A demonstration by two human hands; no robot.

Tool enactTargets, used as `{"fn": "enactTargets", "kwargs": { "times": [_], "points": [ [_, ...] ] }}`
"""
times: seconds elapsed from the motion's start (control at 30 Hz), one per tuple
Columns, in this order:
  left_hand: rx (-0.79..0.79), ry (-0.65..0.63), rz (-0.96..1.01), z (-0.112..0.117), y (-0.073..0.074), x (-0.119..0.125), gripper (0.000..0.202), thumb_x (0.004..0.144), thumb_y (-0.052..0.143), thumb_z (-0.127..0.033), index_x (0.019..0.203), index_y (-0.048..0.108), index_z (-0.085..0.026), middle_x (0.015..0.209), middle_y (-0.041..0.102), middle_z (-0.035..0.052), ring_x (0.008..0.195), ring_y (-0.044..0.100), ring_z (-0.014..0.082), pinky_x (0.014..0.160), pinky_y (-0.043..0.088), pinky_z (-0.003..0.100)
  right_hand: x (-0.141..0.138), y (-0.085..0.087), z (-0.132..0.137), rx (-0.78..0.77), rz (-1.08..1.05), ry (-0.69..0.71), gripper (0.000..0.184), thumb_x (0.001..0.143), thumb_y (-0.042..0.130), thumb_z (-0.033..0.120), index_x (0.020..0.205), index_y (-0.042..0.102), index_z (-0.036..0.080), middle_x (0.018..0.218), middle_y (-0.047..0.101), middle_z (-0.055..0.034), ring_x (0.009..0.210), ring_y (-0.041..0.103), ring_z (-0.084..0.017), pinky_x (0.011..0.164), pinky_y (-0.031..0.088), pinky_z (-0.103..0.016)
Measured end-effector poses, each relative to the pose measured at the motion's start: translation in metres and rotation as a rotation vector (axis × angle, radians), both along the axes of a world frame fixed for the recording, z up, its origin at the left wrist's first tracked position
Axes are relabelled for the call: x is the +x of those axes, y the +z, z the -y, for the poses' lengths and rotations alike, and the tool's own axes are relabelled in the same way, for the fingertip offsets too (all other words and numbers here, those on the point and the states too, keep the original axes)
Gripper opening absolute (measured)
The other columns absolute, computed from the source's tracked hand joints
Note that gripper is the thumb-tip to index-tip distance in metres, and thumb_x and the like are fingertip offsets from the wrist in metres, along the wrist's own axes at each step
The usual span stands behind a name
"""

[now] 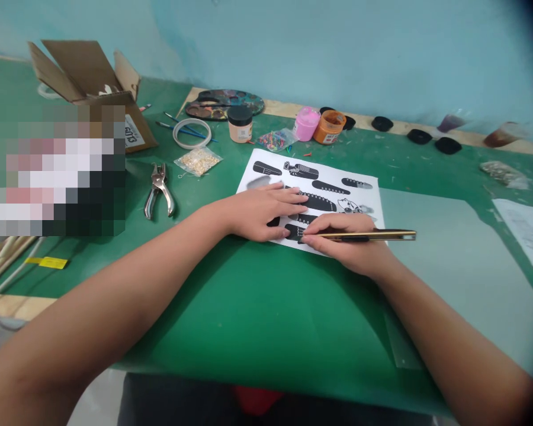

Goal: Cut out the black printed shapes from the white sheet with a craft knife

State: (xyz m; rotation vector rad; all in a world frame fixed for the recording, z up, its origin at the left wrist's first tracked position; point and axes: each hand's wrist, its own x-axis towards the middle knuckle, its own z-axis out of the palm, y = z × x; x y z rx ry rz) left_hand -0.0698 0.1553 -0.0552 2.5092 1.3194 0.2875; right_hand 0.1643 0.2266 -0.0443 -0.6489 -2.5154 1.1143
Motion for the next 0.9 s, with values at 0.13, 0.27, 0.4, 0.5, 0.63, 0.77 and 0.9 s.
{"fn": "enactTargets", "kwargs": {
  "times": [0.13, 0.27, 0.4, 0.5, 0.63, 0.77, 0.9],
  "points": [
    [-0.013, 0.000, 0.013, -0.0004, 0.0000, -0.0003, 0.061, 0.093, 0.053, -0.041, 0.148, 0.043, -0.016, 0.160, 0.031, 0.0119, 0.150, 0.023, 0.0282, 0.123, 0.012, 0.050, 0.0002, -0.0037, 0.0001, 0.010, -0.023, 0.003, 0.006, 0.082, 0.073, 0.028, 0.084, 0.076, 0.024, 0.087, 0.078, -0.0022, 0.081, 0.072, -0.020, 0.074, 0.057, -0.031],
    [-0.019, 0.006, 0.028, -0.0011, -0.0004, -0.0002, 0.061, 0.092, 0.054, -0.041, 0.147, 0.044, -0.017, 0.159, 0.033, 0.0113, 0.150, 0.024, 0.0275, 0.123, 0.012, 0.049, -0.0001, -0.0053, 0.0001, 0.011, -0.038, 0.019, 0.008, 0.082, 0.073, 0.029, 0.085, 0.077, 0.024, 0.088, 0.079, -0.0030, 0.082, 0.073, -0.021, 0.074, 0.058, -0.032],
    [-0.017, 0.009, 0.037, -0.0017, -0.0003, -0.0003, 0.062, 0.091, 0.055, -0.040, 0.147, 0.045, -0.015, 0.159, 0.033, 0.0124, 0.150, 0.024, 0.0282, 0.123, 0.012, 0.049, -0.0009, -0.0056, 0.0000, 0.017, -0.038, 0.039, 0.007, 0.082, 0.073, 0.028, 0.085, 0.078, 0.024, 0.089, 0.079, -0.0031, 0.082, 0.073, -0.021, 0.074, 0.058, -0.032],
    [-0.012, 0.011, 0.034, -0.0017, -0.0001, -0.0006, 0.061, 0.092, 0.054, -0.041, 0.147, 0.046, -0.016, 0.159, 0.034, 0.0119, 0.150, 0.025, 0.0276, 0.123, 0.013, 0.048, -0.0014, -0.0051, 0.0004, 0.007, -0.032, 0.052, 0.007, 0.083, 0.072, 0.028, 0.085, 0.077, 0.023, 0.089, 0.079, -0.0030, 0.082, 0.073, -0.021, 0.075, 0.058, -0.031],
    [-0.014, 0.011, 0.035, -0.0014, 0.0002, -0.0005, 0.061, 0.092, 0.054, -0.042, 0.146, 0.046, -0.015, 0.158, 0.034, 0.0117, 0.149, 0.026, 0.0278, 0.122, 0.013, 0.048, -0.0018, -0.0032, 0.0007, -0.001, -0.019, 0.076, 0.007, 0.084, 0.071, 0.025, 0.085, 0.076, 0.023, 0.088, 0.079, -0.0021, 0.081, 0.073, -0.020, 0.074, 0.056, -0.030],
    [-0.013, 0.019, 0.030, -0.0014, 0.0010, -0.0001, 0.061, 0.092, 0.055, -0.044, 0.146, 0.047, -0.017, 0.158, 0.035, 0.0115, 0.149, 0.026, 0.0282, 0.122, 0.014, 0.049, -0.0011, -0.0012, -0.0005, 0.019, -0.019, 0.103, 0.007, 0.085, 0.069, 0.025, 0.085, 0.076, 0.023, 0.089, 0.078, -0.0019, 0.082, 0.073, -0.019, 0.074, 0.056, -0.030],
    [-0.002, 0.012, 0.029, -0.0015, 0.0012, -0.0006, 0.061, 0.092, 0.055, -0.044, 0.145, 0.048, -0.016, 0.158, 0.036, 0.0121, 0.149, 0.028, 0.0281, 0.122, 0.015, 0.048, 0.0000, -0.0005, -0.0030, 0.013, -0.033, 0.120, 0.006, 0.084, 0.069, 0.024, 0.083, 0.075, 0.023, 0.089, 0.078, -0.0019, 0.082, 0.072, -0.019, 0.076, 0.057, -0.030]
  ]
}}
